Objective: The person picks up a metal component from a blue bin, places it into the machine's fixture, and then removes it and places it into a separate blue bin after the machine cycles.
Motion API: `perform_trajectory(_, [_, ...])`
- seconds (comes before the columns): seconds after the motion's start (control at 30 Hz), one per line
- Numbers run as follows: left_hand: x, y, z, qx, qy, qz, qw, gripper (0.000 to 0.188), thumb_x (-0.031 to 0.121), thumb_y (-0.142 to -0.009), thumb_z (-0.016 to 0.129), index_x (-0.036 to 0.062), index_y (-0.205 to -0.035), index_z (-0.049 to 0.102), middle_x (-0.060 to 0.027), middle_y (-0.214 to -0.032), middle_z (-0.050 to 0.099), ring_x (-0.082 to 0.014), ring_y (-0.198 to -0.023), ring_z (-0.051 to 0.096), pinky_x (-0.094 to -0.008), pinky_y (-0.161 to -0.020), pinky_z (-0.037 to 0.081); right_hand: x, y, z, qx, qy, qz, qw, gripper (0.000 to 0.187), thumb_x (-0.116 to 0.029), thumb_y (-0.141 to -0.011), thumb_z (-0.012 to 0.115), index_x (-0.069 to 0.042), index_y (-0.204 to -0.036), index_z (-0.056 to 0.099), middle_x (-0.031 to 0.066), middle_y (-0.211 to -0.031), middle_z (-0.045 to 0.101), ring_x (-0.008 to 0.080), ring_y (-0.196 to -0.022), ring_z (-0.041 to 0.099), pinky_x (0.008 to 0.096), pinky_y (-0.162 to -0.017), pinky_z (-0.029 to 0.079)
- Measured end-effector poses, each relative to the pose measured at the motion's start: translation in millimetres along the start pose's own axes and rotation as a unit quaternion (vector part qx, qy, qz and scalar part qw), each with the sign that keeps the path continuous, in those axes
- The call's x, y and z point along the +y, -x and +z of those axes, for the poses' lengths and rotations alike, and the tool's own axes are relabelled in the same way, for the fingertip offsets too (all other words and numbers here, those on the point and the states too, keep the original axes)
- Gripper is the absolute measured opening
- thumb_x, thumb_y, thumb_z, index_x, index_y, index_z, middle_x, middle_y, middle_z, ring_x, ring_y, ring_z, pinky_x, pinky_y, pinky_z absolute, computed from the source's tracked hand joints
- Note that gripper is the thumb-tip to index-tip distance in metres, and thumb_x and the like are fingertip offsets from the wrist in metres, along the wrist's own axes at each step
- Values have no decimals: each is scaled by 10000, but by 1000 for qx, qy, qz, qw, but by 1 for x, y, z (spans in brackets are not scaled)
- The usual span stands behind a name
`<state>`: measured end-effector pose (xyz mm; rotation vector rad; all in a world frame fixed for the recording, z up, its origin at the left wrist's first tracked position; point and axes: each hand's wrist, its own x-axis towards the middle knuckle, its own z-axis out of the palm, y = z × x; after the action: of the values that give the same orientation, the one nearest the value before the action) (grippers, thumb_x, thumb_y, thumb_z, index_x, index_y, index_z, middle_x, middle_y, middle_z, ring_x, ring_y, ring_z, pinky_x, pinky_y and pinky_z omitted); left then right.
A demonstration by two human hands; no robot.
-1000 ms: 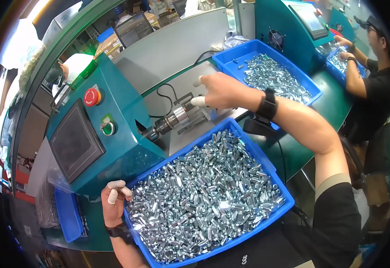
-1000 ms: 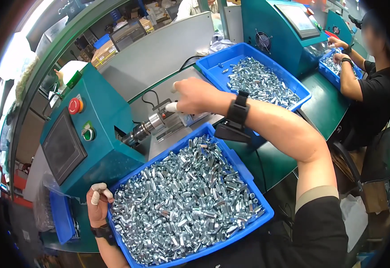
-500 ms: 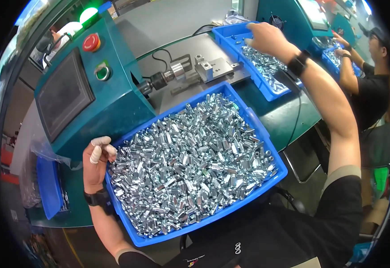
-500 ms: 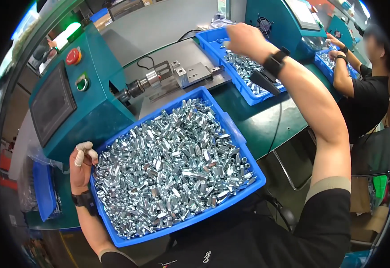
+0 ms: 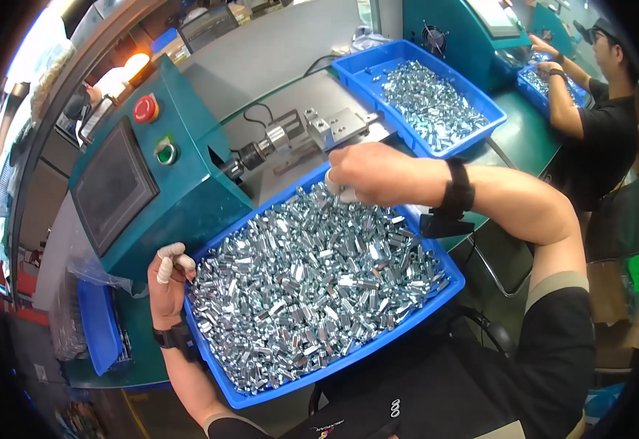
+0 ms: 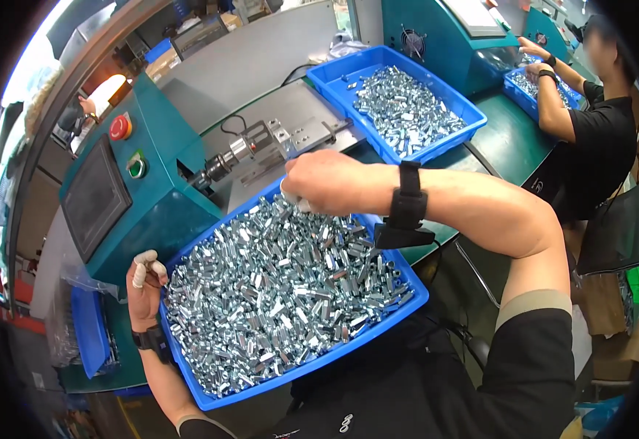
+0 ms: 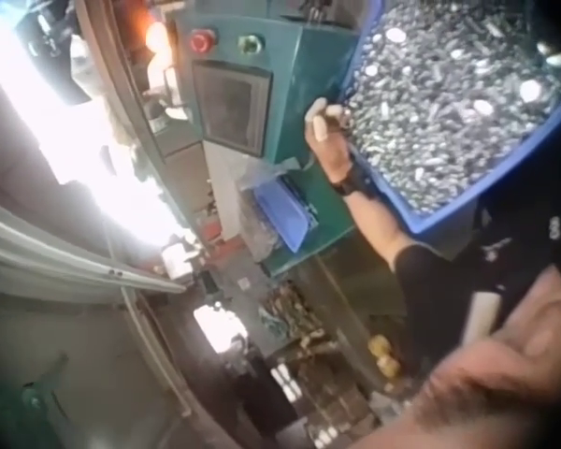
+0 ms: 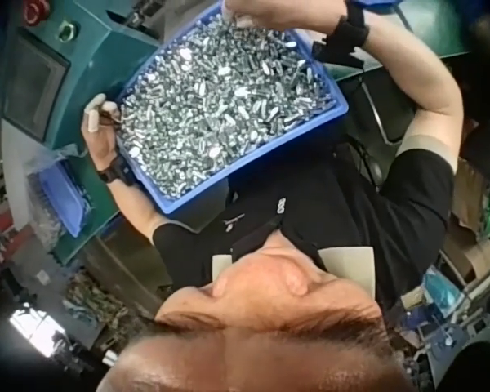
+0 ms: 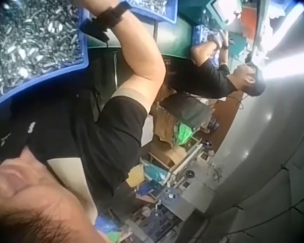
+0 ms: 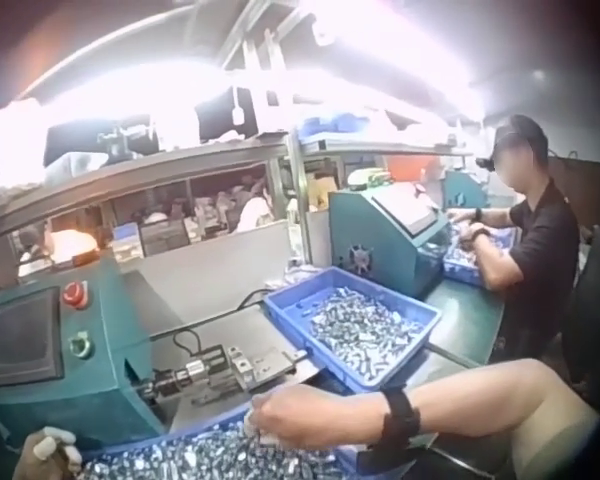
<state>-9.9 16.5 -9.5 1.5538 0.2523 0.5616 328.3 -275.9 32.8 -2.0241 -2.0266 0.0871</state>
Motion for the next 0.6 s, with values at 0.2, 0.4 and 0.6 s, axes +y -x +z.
perform_trajectory(0.2, [1, 2, -2, -6, 2, -8, 1000, 402, 362, -977, 589, 1, -1152, 619, -96, -845, 672, -161, -715, 589, -298, -677, 483, 12, -6, -26, 104, -187, 36, 976, 146, -148, -865, 700, -43, -966, 684, 142, -918, 690, 276, -811, 676, 359, -738, 527])
perform_trajectory(0.4, [4, 4, 2, -5, 23, -32, 999, 420, 371, -932, 659, -2, -1124, 634, -114, -847, 697, -172, -718, 621, -302, -671, 505, 56, -37, -34, 183, -286, 98, 935, 151, -100, -900, 683, -20, -1027, 697, 84, -885, 717, 137, -780, 656, 295, -719, 527])
perform_trajectory(0.6, [0, 4, 2, 14, -7, -30, 999, 473, 441, -927, 647, -1, -1095, 616, -111, -747, 653, -175, -650, 591, -293, -601, 479, 80, -63, -18, 211, -348, 130, 904, 131, -52, -887, 701, -2, -1007, 714, 35, -912, 720, 79, -805, 643, 249, -722, 526])
